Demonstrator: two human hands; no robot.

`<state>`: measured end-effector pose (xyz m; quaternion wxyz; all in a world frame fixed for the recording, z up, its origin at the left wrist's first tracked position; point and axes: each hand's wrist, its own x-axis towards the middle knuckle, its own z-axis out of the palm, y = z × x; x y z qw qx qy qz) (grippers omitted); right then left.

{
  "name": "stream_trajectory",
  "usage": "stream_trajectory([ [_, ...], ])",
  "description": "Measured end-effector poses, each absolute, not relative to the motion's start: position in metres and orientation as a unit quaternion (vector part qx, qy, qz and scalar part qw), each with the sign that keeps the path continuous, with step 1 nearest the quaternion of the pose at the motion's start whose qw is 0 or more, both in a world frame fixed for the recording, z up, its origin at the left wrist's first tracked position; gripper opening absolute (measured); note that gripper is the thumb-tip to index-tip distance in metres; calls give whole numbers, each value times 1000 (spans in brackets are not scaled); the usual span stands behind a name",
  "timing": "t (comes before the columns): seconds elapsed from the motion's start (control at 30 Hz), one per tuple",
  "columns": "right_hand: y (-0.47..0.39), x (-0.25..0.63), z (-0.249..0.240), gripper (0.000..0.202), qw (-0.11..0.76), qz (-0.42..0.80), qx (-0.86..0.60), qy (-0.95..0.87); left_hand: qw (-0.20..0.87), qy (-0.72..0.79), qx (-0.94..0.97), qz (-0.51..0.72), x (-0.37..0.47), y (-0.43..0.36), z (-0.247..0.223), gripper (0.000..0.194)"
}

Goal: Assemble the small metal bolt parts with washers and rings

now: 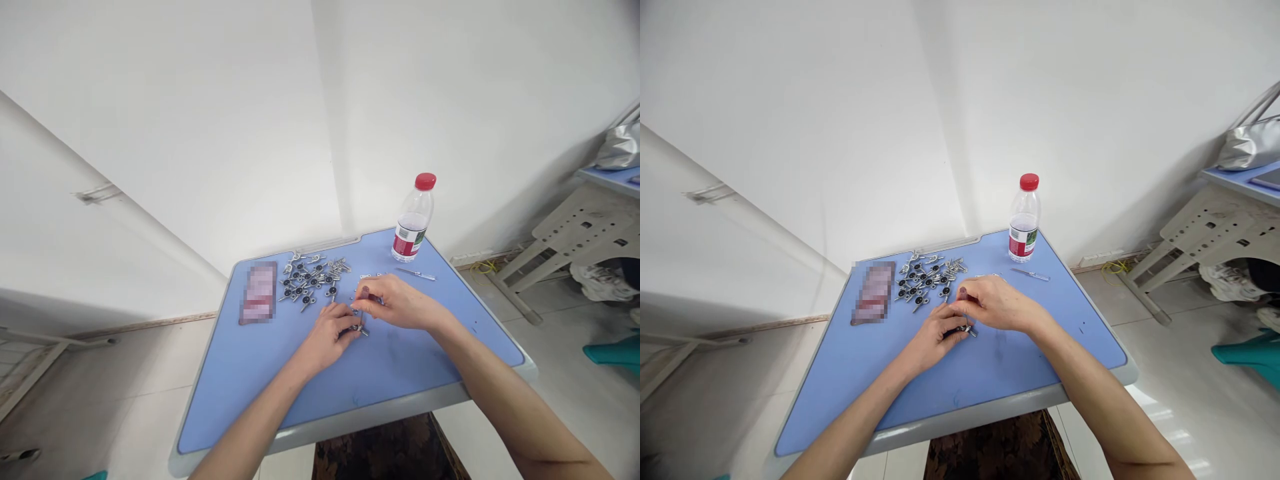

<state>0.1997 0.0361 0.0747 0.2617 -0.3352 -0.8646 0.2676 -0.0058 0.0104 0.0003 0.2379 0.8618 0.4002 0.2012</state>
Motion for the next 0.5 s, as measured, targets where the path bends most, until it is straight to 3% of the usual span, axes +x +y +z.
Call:
stream_trajectory([
  [0.17,36,193,68,26,306,237,-367,-846,238,397,859,220,-5,11,-1,15],
  [0.27,35,193,66,9,309,222,-366,-849,239,400,857,220,-4,12,0,15],
  [0.5,30,202,73,11,233,100,-354,-900,237,402,858,213,-4,10,1,16],
])
